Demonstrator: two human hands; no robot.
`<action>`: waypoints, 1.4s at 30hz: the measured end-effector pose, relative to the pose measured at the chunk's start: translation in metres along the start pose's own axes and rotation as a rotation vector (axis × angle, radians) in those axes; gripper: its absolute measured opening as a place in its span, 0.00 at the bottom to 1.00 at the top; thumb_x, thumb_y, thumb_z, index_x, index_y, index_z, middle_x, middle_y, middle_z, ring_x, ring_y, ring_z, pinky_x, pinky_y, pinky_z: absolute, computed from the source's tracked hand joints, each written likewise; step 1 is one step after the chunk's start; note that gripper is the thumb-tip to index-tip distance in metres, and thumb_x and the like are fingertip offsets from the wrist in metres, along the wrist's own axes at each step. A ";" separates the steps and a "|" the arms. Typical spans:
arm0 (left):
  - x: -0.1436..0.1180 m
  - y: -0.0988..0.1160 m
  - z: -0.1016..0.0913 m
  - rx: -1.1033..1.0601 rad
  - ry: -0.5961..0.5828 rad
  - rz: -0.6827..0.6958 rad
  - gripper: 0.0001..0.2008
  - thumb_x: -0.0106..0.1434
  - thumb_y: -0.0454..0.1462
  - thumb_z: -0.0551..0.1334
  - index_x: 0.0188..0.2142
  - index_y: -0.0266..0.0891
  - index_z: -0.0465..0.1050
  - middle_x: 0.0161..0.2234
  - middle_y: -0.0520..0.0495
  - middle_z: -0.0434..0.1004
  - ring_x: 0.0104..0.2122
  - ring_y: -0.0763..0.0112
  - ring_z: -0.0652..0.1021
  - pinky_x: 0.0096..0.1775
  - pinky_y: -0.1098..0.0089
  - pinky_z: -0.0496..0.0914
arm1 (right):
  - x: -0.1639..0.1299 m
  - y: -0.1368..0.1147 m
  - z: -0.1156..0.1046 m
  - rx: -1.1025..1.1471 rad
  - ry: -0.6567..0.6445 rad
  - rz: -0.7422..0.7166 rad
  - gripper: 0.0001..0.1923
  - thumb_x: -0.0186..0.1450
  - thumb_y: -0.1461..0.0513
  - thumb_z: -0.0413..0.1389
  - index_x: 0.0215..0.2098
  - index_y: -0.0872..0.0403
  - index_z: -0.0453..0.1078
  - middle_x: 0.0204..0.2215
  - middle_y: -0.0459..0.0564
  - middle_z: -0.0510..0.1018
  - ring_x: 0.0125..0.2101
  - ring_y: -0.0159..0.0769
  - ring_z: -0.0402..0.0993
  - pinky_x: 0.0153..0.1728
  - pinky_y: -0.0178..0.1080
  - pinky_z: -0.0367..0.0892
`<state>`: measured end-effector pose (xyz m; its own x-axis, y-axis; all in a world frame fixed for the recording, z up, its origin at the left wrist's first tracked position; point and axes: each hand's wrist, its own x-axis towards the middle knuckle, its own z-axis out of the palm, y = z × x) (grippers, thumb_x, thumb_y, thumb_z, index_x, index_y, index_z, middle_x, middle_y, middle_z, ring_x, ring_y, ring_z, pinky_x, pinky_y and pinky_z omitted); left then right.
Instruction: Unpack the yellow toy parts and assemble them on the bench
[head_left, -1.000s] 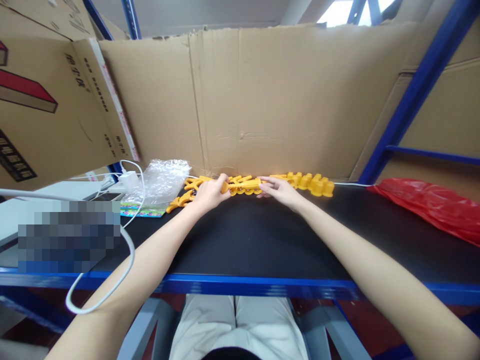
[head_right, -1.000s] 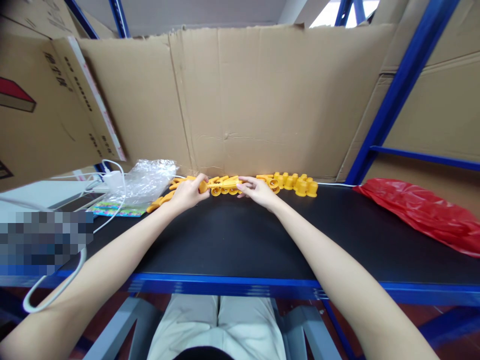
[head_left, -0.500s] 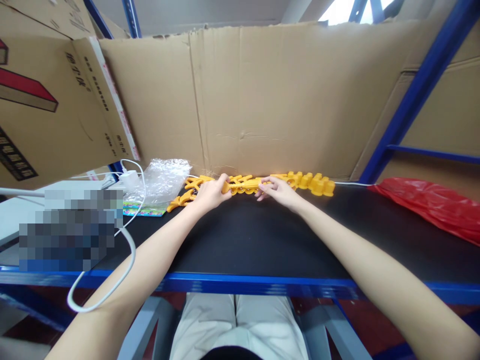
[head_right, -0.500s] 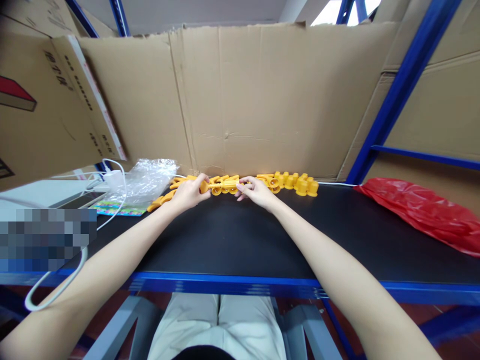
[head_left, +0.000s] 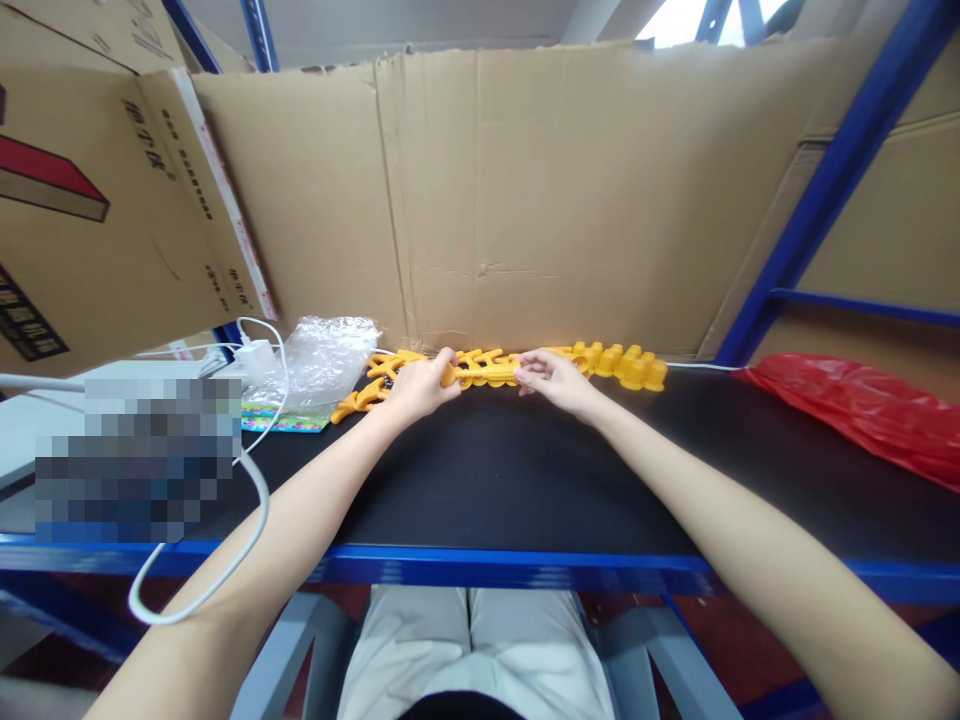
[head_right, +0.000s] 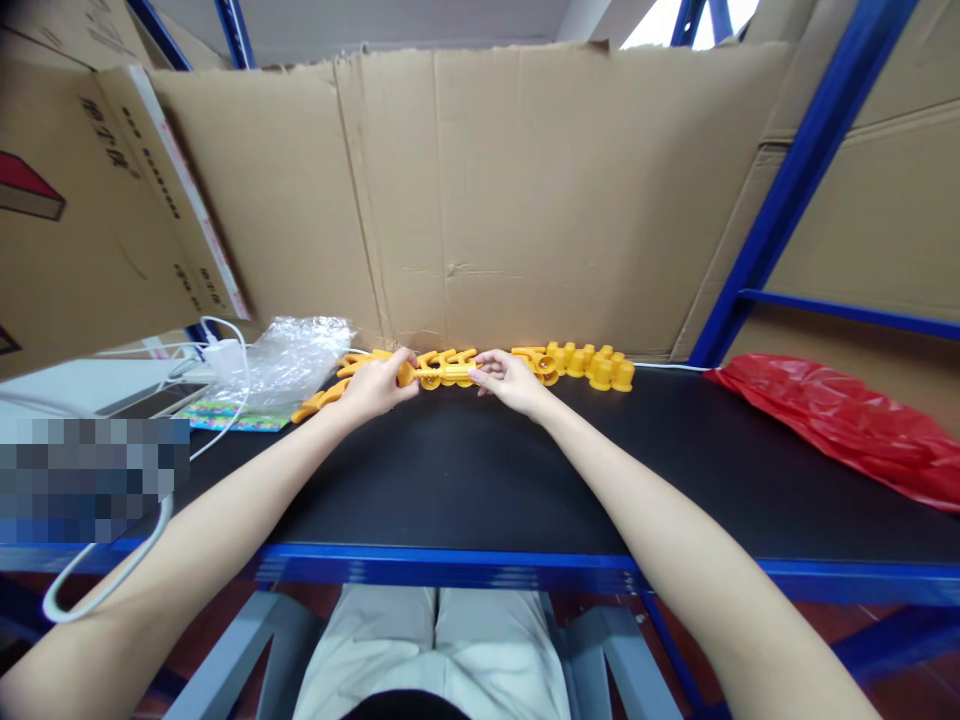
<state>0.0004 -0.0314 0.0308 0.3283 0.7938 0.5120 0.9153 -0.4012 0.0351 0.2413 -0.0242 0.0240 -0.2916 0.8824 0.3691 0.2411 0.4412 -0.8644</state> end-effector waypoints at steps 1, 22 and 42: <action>0.000 0.000 0.000 0.001 0.001 -0.003 0.16 0.58 0.43 0.57 0.46 0.43 0.64 0.28 0.48 0.75 0.29 0.65 0.76 0.32 0.70 0.64 | -0.001 -0.002 0.002 -0.001 0.013 0.012 0.16 0.56 0.55 0.60 0.36 0.54 0.63 0.30 0.49 0.74 0.24 0.31 0.72 0.34 0.41 0.72; 0.000 0.006 -0.005 -0.023 0.054 -0.042 0.15 0.58 0.43 0.58 0.45 0.43 0.65 0.26 0.51 0.74 0.27 0.67 0.75 0.31 0.71 0.62 | -0.007 -0.010 0.000 -0.031 -0.054 -0.113 0.19 0.57 0.51 0.57 0.38 0.52 0.58 0.22 0.43 0.73 0.17 0.29 0.69 0.23 0.36 0.66; -0.001 0.007 -0.001 -0.024 0.061 -0.036 0.16 0.57 0.43 0.58 0.45 0.42 0.65 0.26 0.50 0.74 0.27 0.66 0.75 0.31 0.71 0.63 | -0.004 -0.007 0.004 0.089 -0.053 -0.056 0.25 0.51 0.51 0.63 0.41 0.52 0.62 0.29 0.45 0.76 0.20 0.29 0.73 0.27 0.36 0.69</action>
<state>0.0061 -0.0352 0.0317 0.2794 0.7792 0.5610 0.9202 -0.3842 0.0752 0.2370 -0.0314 0.0277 -0.3509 0.8462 0.4009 0.1406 0.4709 -0.8709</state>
